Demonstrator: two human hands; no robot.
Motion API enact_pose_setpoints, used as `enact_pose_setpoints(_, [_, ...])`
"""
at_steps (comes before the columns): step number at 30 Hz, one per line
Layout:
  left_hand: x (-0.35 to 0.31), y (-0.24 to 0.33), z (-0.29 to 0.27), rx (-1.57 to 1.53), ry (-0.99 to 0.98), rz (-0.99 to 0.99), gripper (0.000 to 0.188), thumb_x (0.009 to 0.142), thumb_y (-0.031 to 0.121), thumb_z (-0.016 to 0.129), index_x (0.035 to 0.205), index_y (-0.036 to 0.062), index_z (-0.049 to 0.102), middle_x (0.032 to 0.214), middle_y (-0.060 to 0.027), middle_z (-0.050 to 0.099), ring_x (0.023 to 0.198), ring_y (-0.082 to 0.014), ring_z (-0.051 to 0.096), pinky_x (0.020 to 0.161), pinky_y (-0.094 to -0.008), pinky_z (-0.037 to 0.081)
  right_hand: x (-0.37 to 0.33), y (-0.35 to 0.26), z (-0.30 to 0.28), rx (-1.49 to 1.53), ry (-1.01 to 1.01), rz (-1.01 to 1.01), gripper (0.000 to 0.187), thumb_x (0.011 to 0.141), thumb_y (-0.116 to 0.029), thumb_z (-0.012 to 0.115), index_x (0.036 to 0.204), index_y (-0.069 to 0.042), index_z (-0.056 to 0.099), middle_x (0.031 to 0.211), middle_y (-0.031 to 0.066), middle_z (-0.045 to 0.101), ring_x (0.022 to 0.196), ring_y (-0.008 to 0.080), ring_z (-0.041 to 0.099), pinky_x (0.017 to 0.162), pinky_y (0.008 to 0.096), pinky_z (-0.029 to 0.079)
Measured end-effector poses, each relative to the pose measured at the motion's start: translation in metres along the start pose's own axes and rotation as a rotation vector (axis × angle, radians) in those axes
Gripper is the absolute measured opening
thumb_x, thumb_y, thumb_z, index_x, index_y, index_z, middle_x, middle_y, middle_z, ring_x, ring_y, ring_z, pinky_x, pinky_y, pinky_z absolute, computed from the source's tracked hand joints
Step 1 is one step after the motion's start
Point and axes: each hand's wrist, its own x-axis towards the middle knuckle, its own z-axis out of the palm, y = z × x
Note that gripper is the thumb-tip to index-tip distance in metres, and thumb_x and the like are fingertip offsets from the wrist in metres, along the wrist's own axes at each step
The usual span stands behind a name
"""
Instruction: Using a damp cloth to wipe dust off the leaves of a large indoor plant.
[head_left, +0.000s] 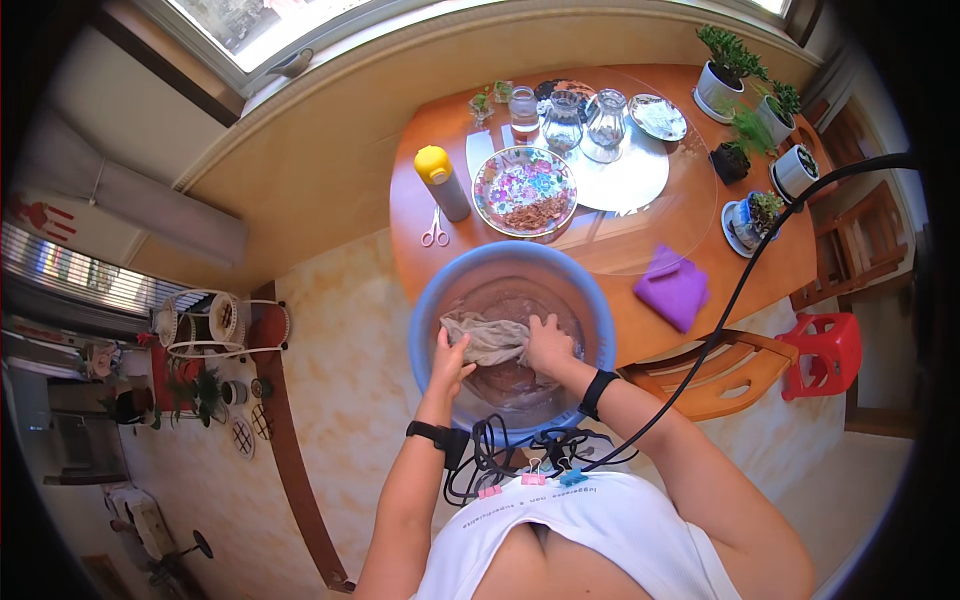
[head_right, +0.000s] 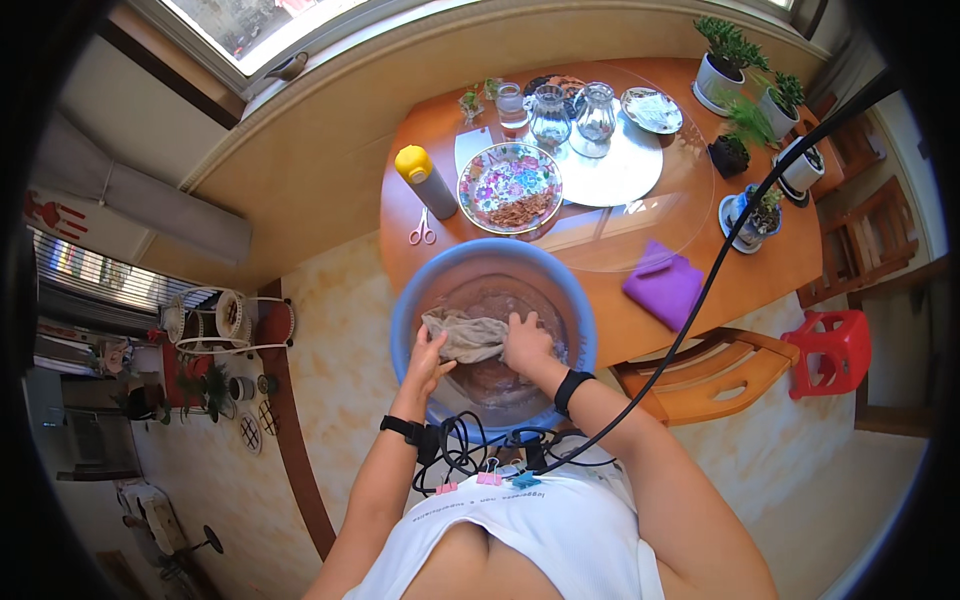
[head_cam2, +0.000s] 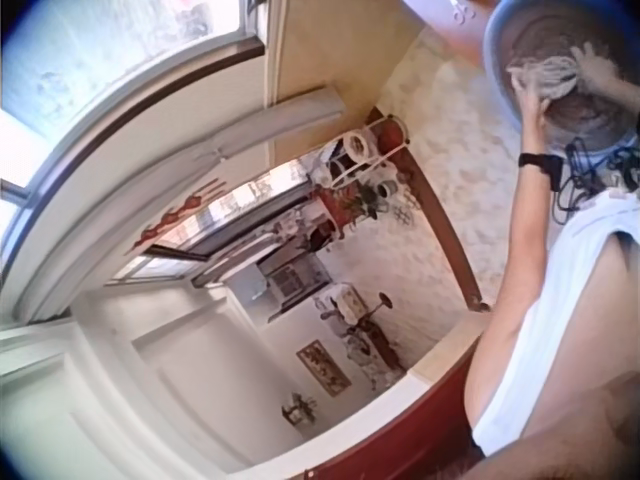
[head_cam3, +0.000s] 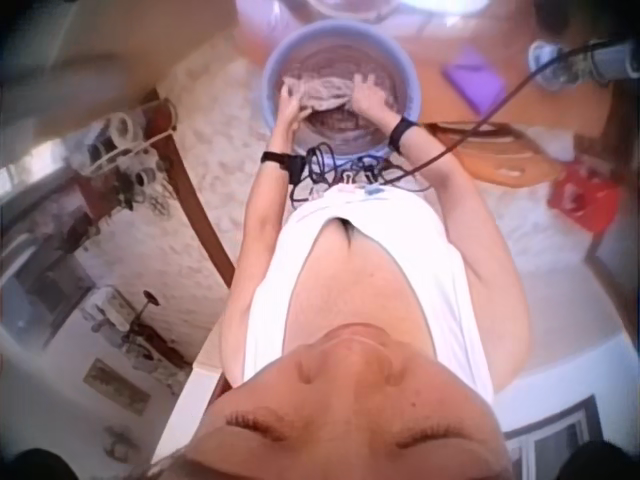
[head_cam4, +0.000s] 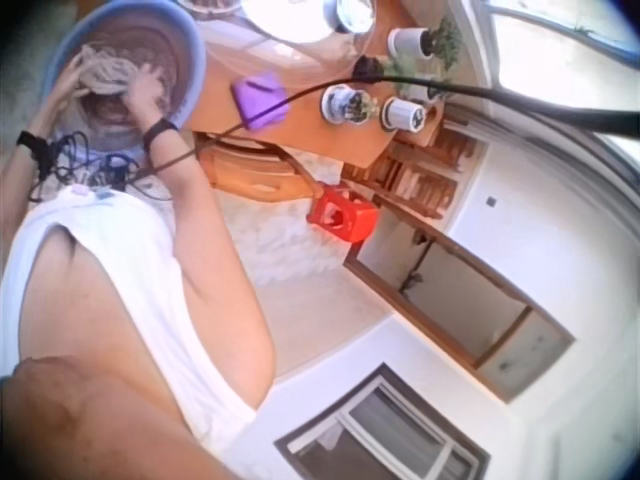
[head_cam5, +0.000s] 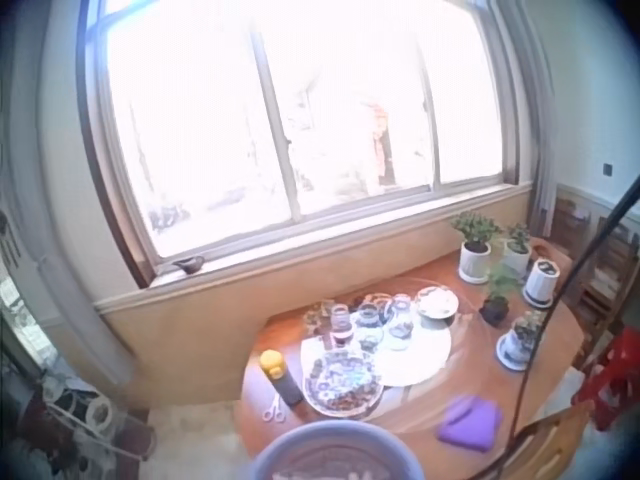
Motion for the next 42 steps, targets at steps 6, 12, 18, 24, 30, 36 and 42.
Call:
enact_pose_setpoints(6, [0.006, -0.018, -0.012, -0.094, -0.035, -0.049, 0.057, 0.080, 0.020, 0.049, 0.128, 0.0151, 0.018, 0.121, -0.0085, 0.036, 0.098, -0.0271, 0.047, 0.066, -0.0339, 0.040, -0.009, -0.028, 0.041, -0.407, -0.039, -0.373, 0.042, 0.071, -0.028, 0.056, 0.108, -0.013, 0.044, 0.112, 0.0105, 0.038, 0.107, 0.0278, 0.035, 0.082, 0.0466, 0.030])
enact_pose_setpoints(12, [0.000, -0.022, -0.009, -0.106, -0.003, -0.161, 0.049, 0.079, 0.020, 0.049, 0.123, 0.0121, 0.027, 0.117, -0.0108, 0.039, 0.101, -0.0264, 0.043, 0.070, -0.0405, 0.037, 0.019, -0.004, 0.064, -0.262, -0.015, -0.387, 0.026, 0.074, -0.019, 0.048, 0.098, -0.012, 0.053, 0.088, 0.0091, 0.056, 0.084, 0.0255, 0.053, 0.080, 0.0379, 0.036])
enact_pose_setpoints(18, [0.032, -0.051, -0.021, -0.167, -0.079, -0.298, 0.025, 0.078, 0.014, 0.046, 0.102, 0.0058, 0.046, 0.094, -0.0114, 0.052, 0.084, -0.0252, 0.052, 0.065, -0.0339, 0.042, 0.022, -0.017, 0.033, 0.572, -0.223, -0.277, 0.021, 0.073, -0.009, 0.043, 0.091, -0.006, 0.055, 0.085, 0.0101, 0.057, 0.080, 0.0238, 0.054, 0.071, 0.0301, 0.042])
enact_pose_setpoints(24, [0.027, -0.037, 0.010, -0.468, -0.427, -0.226, 0.028, 0.085, 0.029, 0.038, 0.102, 0.0083, 0.048, 0.100, -0.0069, 0.054, 0.090, -0.0212, 0.053, 0.079, -0.0346, 0.045, -0.005, -0.039, -0.024, 1.352, -0.630, -0.238, 0.024, 0.079, -0.007, 0.040, 0.099, -0.003, 0.051, 0.090, 0.0051, 0.054, 0.085, 0.0122, 0.052, 0.073, 0.0251, 0.042])
enact_pose_setpoints(30, [-0.012, 0.003, 0.024, -0.682, -0.492, -0.231, 0.034, 0.084, 0.031, 0.041, 0.107, 0.0064, 0.046, 0.101, -0.0070, 0.054, 0.091, -0.0215, 0.054, 0.077, -0.0374, 0.045, -0.005, -0.008, -0.009, 1.527, -0.517, -0.133, 0.026, 0.085, -0.012, 0.037, 0.109, -0.004, 0.044, 0.098, 0.0056, 0.051, 0.089, 0.0132, 0.051, 0.076, 0.0280, 0.043])
enact_pose_setpoints(36, [0.000, -0.024, 0.001, -0.212, -0.310, 0.014, 0.035, 0.076, 0.008, 0.055, 0.109, 0.0009, 0.044, 0.102, -0.0096, 0.053, 0.092, -0.0208, 0.053, 0.080, -0.0360, 0.043, 0.008, 0.002, 0.006, 1.274, -0.367, -0.141, 0.024, 0.083, -0.011, 0.039, 0.103, -0.003, 0.050, 0.088, 0.0051, 0.056, 0.080, 0.0111, 0.050, 0.071, 0.0247, 0.041])
enact_pose_setpoints(42, [0.001, -0.022, -0.012, -0.175, -0.214, 0.117, 0.030, 0.076, 0.004, 0.052, 0.105, 0.0004, 0.046, 0.099, -0.0086, 0.054, 0.089, -0.0188, 0.054, 0.077, -0.0323, 0.044, 0.024, 0.027, 0.004, 1.099, -0.158, -0.136, 0.022, 0.082, -0.010, 0.039, 0.097, -0.001, 0.053, 0.086, 0.0052, 0.056, 0.080, 0.0133, 0.050, 0.074, 0.0278, 0.039])
